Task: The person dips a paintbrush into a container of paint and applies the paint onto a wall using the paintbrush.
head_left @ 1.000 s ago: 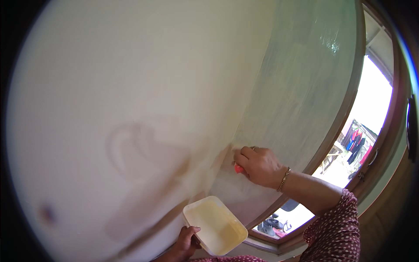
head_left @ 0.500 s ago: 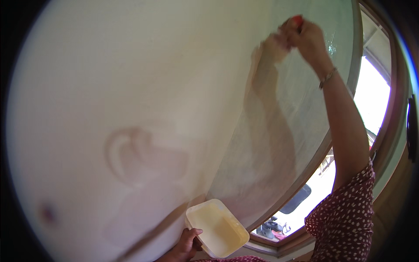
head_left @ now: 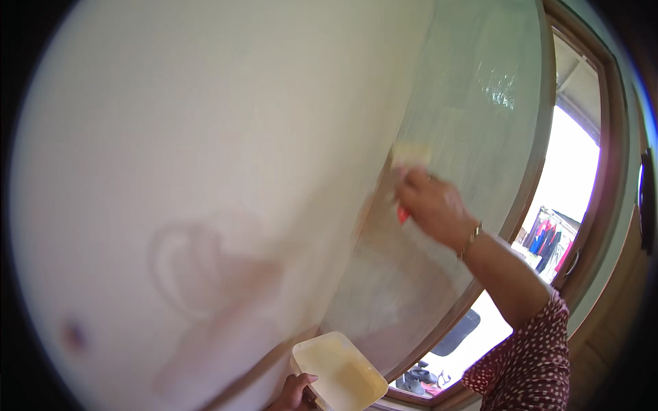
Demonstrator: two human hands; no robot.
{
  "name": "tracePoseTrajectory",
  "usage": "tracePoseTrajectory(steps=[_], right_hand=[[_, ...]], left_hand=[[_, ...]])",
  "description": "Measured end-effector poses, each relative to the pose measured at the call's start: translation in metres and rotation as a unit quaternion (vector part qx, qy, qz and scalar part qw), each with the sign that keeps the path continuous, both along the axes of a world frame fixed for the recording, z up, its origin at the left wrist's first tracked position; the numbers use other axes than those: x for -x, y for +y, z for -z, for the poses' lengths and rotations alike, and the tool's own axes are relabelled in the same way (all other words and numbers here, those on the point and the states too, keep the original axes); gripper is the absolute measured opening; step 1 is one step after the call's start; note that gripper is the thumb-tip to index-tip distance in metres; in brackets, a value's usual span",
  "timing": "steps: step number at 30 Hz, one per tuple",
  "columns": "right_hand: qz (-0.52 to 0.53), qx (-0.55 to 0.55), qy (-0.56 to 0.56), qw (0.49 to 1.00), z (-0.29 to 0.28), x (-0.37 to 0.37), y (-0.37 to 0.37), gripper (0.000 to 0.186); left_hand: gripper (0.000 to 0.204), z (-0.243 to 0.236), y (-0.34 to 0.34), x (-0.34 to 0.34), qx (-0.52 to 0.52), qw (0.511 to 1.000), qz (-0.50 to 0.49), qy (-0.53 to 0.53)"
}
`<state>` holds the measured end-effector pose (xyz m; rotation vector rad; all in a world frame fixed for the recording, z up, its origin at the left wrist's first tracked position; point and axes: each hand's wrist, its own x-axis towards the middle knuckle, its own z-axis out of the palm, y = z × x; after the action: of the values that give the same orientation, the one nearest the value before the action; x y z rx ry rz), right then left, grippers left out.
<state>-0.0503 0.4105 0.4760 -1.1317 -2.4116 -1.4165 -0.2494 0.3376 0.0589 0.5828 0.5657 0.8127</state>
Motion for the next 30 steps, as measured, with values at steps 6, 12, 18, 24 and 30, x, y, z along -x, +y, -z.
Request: tracePoseTrajectory(steps=[6,12,18,24,30], right_hand=[[-0.067,0.073,0.231,0.968,-0.042,0.015,-0.036,0.011],[-0.178,-0.259,0.204,0.927,-0.169,-0.027,-0.016,0.014],[-0.191,-0.343,0.124,0.912,-0.235,-0.036,0.019,0.019],[0.003,-0.309,0.075,0.948,-0.183,-0.036,0.031,0.013],[0.028,-0.012,0.000,1.000,-0.033,-0.012,-0.030,0.004]], left_hand=[[0.029,-0.004,0.030,-0.025,0.007,0.999,-0.030,-0.008],[0.026,-0.005,0.032,-0.028,-0.030,1.000,0.003,-0.008],[0.029,-0.012,0.017,-0.023,0.005,1.000,-0.024,0.015],[0.033,-0.001,0.013,-0.023,0.004,0.999,-0.030,0.015],[0.033,0.002,0.016,-0.028,0.011,0.997,-0.072,-0.002]])
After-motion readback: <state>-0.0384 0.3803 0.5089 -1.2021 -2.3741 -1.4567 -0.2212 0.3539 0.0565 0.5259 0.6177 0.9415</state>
